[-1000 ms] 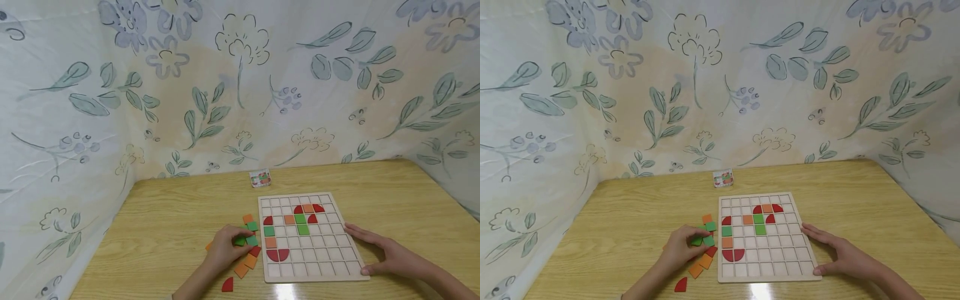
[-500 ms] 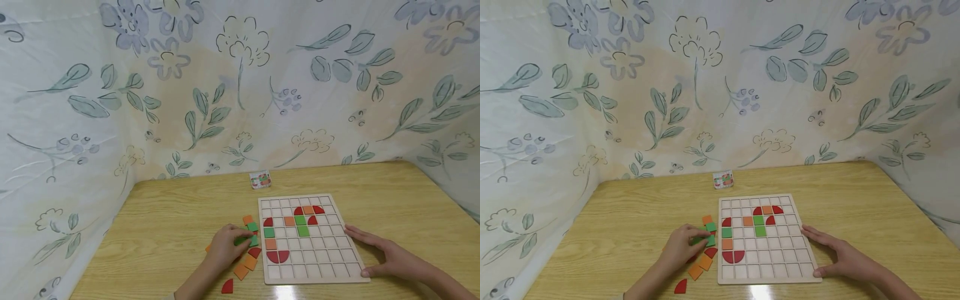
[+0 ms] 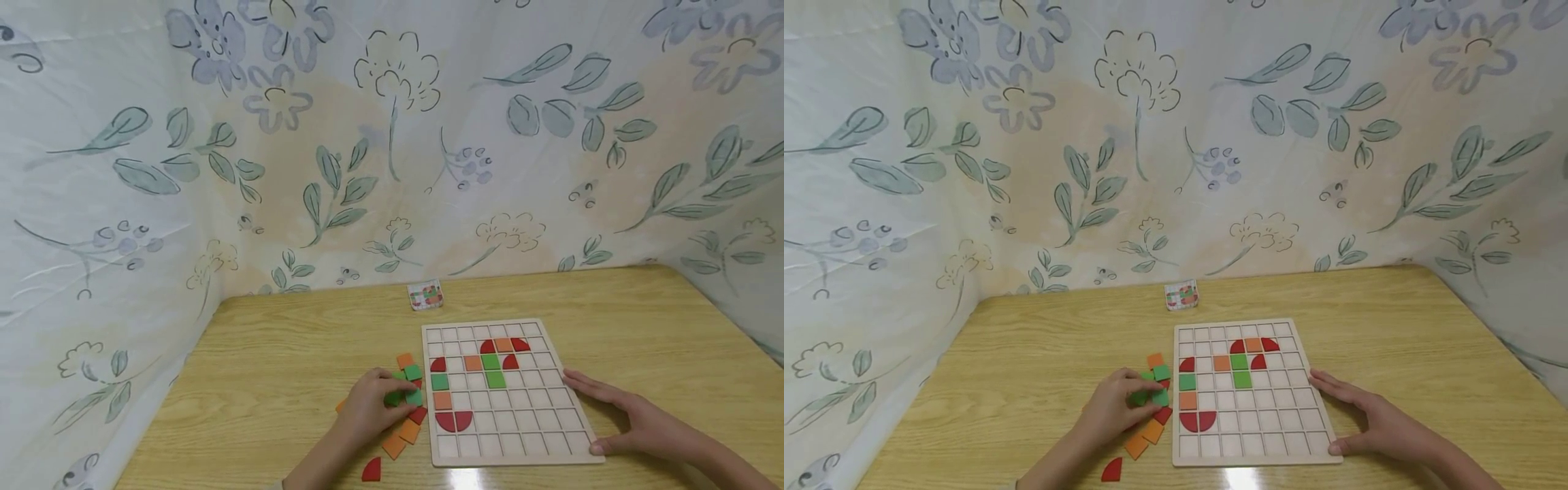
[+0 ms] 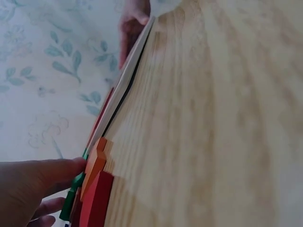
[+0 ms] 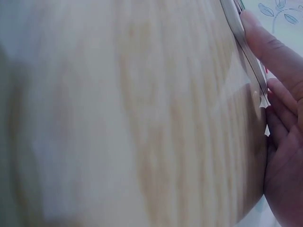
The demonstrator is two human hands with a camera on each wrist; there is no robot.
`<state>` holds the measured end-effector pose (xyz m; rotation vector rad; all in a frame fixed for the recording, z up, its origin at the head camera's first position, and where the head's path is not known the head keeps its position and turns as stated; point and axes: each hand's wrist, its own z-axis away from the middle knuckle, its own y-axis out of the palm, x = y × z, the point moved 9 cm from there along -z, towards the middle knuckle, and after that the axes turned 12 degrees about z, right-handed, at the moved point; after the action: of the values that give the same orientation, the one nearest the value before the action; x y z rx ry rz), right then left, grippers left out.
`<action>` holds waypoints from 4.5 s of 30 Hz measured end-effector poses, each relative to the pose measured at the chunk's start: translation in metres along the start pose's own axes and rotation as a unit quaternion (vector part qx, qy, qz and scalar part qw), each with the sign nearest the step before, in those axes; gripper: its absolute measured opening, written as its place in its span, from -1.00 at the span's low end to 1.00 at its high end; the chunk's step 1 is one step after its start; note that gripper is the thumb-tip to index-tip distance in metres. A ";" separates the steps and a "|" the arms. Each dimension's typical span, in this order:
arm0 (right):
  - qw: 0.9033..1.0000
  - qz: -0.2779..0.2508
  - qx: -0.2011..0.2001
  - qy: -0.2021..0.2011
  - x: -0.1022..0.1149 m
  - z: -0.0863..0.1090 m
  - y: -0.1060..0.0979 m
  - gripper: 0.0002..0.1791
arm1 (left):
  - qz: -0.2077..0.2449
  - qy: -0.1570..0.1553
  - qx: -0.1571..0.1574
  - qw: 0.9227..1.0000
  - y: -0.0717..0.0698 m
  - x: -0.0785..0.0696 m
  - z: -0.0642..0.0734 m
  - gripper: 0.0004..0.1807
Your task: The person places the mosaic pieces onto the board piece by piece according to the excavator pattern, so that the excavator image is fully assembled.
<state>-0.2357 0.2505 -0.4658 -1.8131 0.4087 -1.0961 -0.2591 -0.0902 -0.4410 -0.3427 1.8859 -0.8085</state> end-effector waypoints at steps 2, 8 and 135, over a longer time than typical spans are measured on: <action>1.000 0.000 0.002 0.002 0.000 0.000 0.001 -0.07 | 0.009 0.010 -0.005 1.000 0.000 -0.002 0.000 -0.82; 1.000 0.000 0.004 0.007 0.000 0.000 0.002 -0.07 | 0.002 0.031 -0.019 0.999 -0.003 -0.007 0.001 -0.81; 1.000 -0.010 -0.004 -0.006 -0.002 0.001 -0.002 -0.08 | 0.103 -0.025 0.087 0.991 -0.001 0.004 -0.013 -0.68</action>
<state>-0.2361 0.2539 -0.4651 -1.8337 0.3900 -1.0989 -0.2731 -0.0880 -0.4400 -0.0590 1.7563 -0.8090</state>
